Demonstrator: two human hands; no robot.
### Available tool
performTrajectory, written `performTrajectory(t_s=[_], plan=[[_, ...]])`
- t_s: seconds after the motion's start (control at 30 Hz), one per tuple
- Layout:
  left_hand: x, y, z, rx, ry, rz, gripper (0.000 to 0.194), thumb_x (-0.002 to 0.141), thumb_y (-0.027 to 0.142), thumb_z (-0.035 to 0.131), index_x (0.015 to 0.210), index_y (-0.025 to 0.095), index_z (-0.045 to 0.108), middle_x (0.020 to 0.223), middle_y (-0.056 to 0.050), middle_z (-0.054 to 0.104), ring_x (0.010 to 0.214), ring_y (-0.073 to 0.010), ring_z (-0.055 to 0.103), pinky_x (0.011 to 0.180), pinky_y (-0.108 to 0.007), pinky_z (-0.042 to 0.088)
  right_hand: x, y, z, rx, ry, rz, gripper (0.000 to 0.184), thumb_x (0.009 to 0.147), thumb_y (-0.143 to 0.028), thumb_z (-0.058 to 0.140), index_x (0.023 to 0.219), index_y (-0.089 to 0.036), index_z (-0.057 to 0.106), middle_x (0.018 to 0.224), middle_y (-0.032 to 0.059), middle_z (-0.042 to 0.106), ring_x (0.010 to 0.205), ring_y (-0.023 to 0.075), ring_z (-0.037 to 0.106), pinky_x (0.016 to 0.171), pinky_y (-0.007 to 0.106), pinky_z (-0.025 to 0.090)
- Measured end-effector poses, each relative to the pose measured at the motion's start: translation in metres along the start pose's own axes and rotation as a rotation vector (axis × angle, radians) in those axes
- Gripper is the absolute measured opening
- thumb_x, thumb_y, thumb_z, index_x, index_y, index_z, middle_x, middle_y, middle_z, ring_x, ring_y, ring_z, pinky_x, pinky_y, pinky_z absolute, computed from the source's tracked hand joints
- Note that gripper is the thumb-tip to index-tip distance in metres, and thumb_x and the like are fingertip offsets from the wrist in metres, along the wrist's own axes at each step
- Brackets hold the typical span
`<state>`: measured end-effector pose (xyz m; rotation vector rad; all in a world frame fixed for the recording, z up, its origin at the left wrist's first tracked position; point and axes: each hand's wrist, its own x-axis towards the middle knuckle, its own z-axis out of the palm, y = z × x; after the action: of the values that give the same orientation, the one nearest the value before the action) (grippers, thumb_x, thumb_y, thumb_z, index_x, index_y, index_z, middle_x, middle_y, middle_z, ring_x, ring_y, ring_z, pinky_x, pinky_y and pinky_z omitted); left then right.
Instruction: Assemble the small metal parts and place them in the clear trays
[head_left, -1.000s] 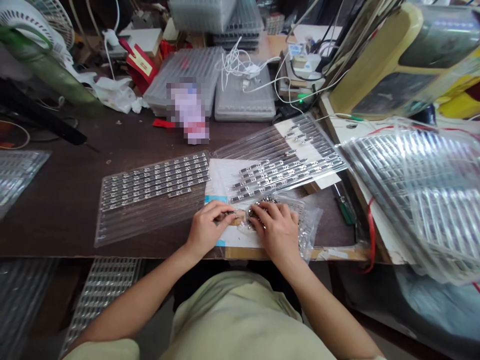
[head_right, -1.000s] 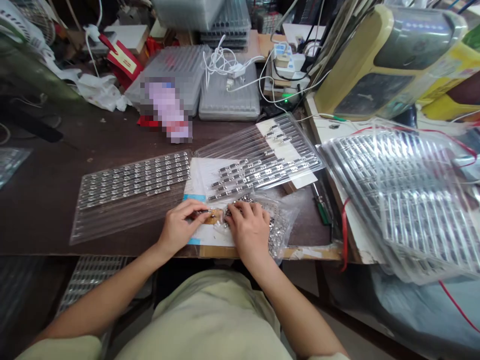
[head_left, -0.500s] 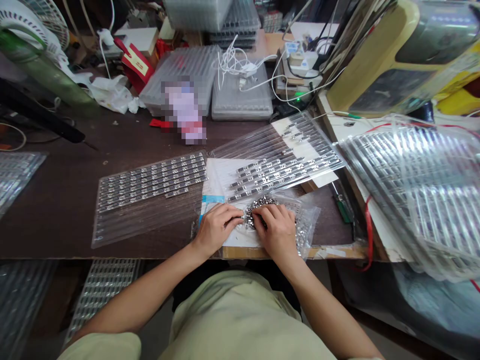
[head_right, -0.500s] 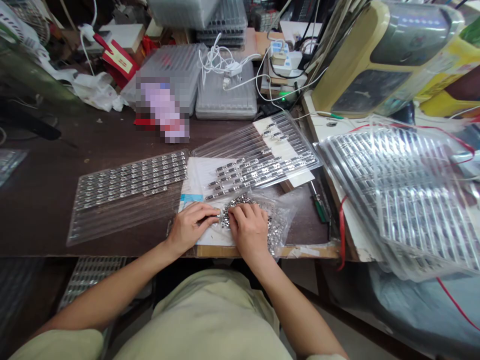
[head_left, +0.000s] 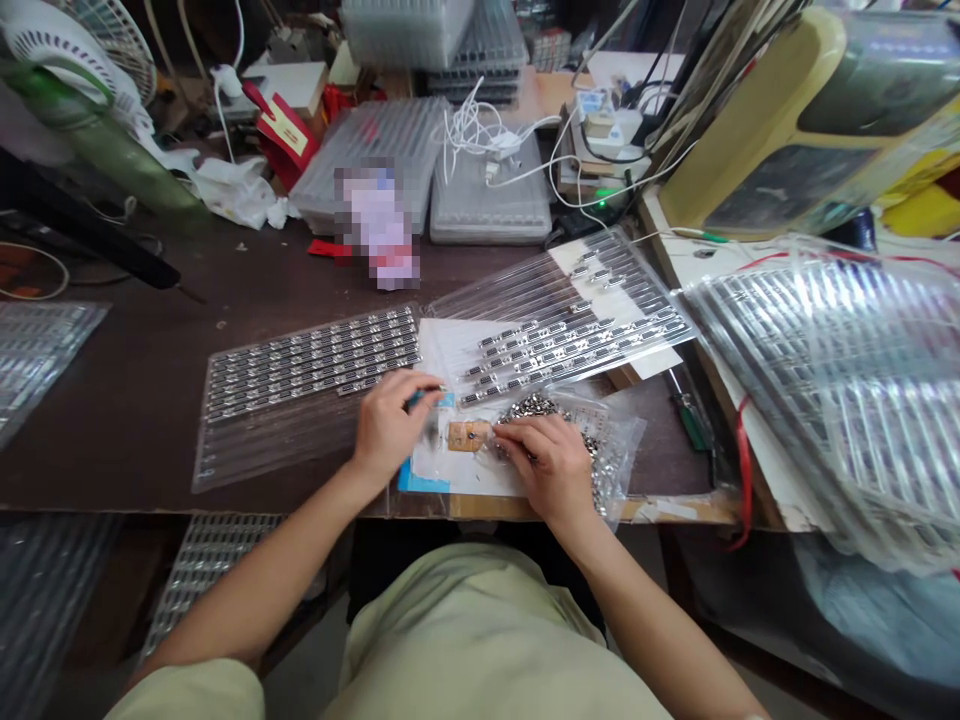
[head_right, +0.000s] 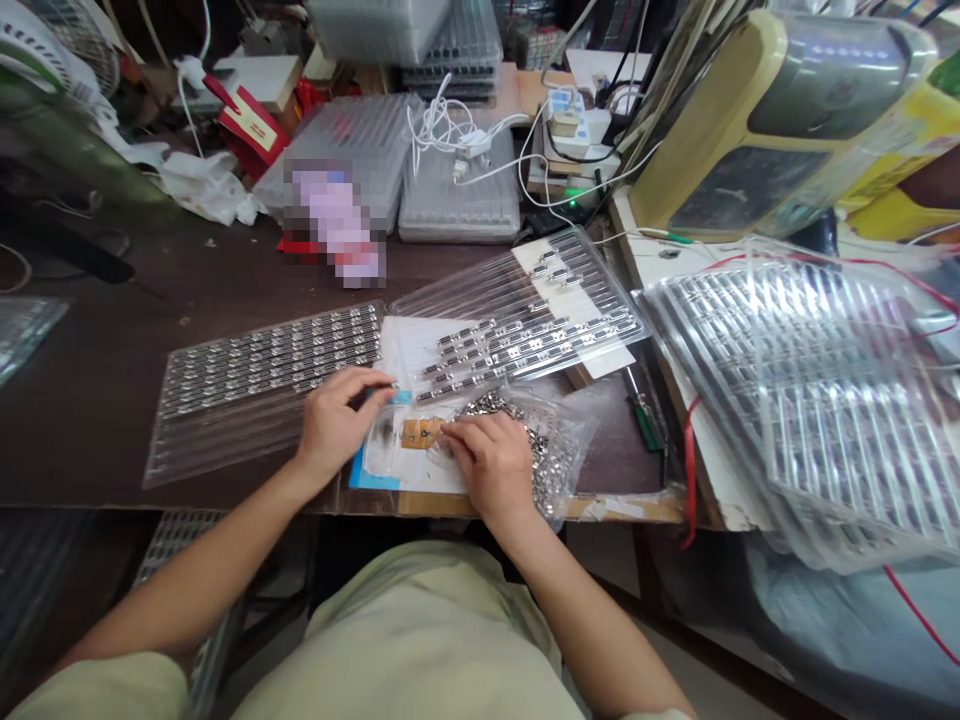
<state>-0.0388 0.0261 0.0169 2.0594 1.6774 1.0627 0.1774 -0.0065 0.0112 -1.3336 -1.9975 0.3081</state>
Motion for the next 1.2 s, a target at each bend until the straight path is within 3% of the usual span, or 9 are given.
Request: performTrajectory(t_s=[0.17, 0.3, 0.4, 0.5, 0.6, 0.67, 0.8, 0.93, 1.2], plan=[[0.01, -0.045, -0.031, 0.33, 0.09, -0.054, 0.013, 0.081, 0.033, 0.064, 0.083, 0.023, 0.072, 0.095, -0.005, 0.065, 0.094, -0.0248, 0.055, 0.086, -0.04, 0.04, 0.004, -0.01, 0.018, -0.075, -0.032, 0.017, 0.019, 0.083, -0.039, 0.066, 0.073, -0.023, 0.068, 0.071, -0.0013, 0.068, 0.071, 0.0139, 0.054, 0.069, 0.03, 0.032], [0.004, -0.045, -0.04, 0.424, 0.134, -0.057, 0.013, 0.081, 0.03, 0.062, 0.086, 0.023, 0.072, 0.1, -0.007, 0.063, 0.098, -0.0267, 0.053, 0.086, -0.041, 0.036, 0.006, -0.012, 0.03, -0.101, -0.06, -0.005, 0.013, 0.085, -0.038, 0.064, 0.08, -0.029, 0.072, 0.079, -0.002, 0.07, 0.077, 0.0139, 0.051, 0.072, 0.032, 0.03], [0.013, -0.026, -0.026, 0.332, 0.03, 0.032, 0.013, 0.083, 0.029, 0.06, 0.086, 0.024, 0.071, 0.095, -0.004, 0.066, 0.092, -0.0237, 0.057, 0.087, -0.041, 0.035, 0.006, -0.012, 0.034, -0.11, -0.069, -0.011, 0.013, 0.086, -0.039, 0.062, 0.083, -0.031, 0.073, 0.084, -0.0021, 0.069, 0.079, 0.0143, 0.049, 0.072, 0.032, 0.029], [0.033, -0.005, 0.002, 0.219, -0.108, 0.124, 0.011, 0.083, 0.03, 0.062, 0.084, 0.025, 0.071, 0.09, -0.003, 0.07, 0.087, -0.0221, 0.059, 0.088, -0.041, 0.034, 0.006, -0.013, 0.034, -0.144, -0.088, -0.027, 0.013, 0.086, -0.039, 0.062, 0.086, -0.033, 0.073, 0.085, -0.0006, 0.067, 0.081, 0.015, 0.048, 0.071, 0.032, 0.028], [0.05, 0.011, 0.022, 0.178, -0.154, 0.142, 0.007, 0.079, 0.029, 0.066, 0.078, 0.022, 0.069, 0.085, -0.004, 0.071, 0.086, -0.0233, 0.06, 0.089, -0.042, 0.035, 0.005, -0.013, 0.026, -0.178, -0.105, -0.045, 0.015, 0.085, -0.04, 0.063, 0.095, -0.032, 0.071, 0.09, 0.0004, 0.066, 0.084, 0.016, 0.048, 0.073, 0.032, 0.029], [0.052, 0.015, 0.024, 0.146, -0.164, 0.111, 0.006, 0.078, 0.027, 0.067, 0.077, 0.021, 0.068, 0.082, -0.004, 0.071, 0.085, -0.0233, 0.061, 0.088, -0.043, 0.038, 0.003, -0.009, 0.016, -0.229, -0.099, -0.024, 0.021, 0.085, -0.039, 0.063, 0.103, -0.029, 0.069, 0.096, 0.0014, 0.066, 0.087, 0.0173, 0.049, 0.074, 0.033, 0.031], [0.034, 0.01, 0.003, -0.145, -0.202, -0.104, 0.015, 0.083, 0.028, 0.06, 0.094, 0.02, 0.067, 0.088, -0.004, 0.07, 0.077, -0.0182, 0.065, 0.075, -0.034, 0.05, -0.002, 0.002, -0.003, -0.353, -0.096, 0.009, 0.025, 0.083, -0.033, 0.066, 0.107, -0.025, 0.066, 0.105, 0.0036, 0.066, 0.093, 0.0212, 0.048, 0.076, 0.035, 0.031], [0.0, 0.003, -0.014, -0.458, -0.309, -0.265, 0.029, 0.089, 0.03, 0.05, 0.112, 0.018, 0.062, 0.084, -0.005, 0.067, 0.065, -0.0124, 0.065, 0.057, -0.022, 0.052, -0.004, 0.01, -0.005, -0.357, -0.095, -0.021, 0.011, 0.087, -0.028, 0.061, 0.095, -0.025, 0.068, 0.098, 0.0031, 0.066, 0.088, 0.0195, 0.048, 0.074, 0.034, 0.031], [-0.032, 0.015, 0.005, -0.232, -0.178, -0.115, 0.013, 0.083, 0.025, 0.062, 0.093, 0.019, 0.069, 0.09, -0.005, 0.069, 0.075, -0.0145, 0.064, 0.066, -0.024, 0.053, -0.003, 0.01, -0.004, -0.268, -0.024, -0.019, 0.008, 0.089, -0.027, 0.058, 0.087, -0.023, 0.065, 0.093, 0.0022, 0.067, 0.086, 0.0179, 0.051, 0.073, 0.032, 0.033]])
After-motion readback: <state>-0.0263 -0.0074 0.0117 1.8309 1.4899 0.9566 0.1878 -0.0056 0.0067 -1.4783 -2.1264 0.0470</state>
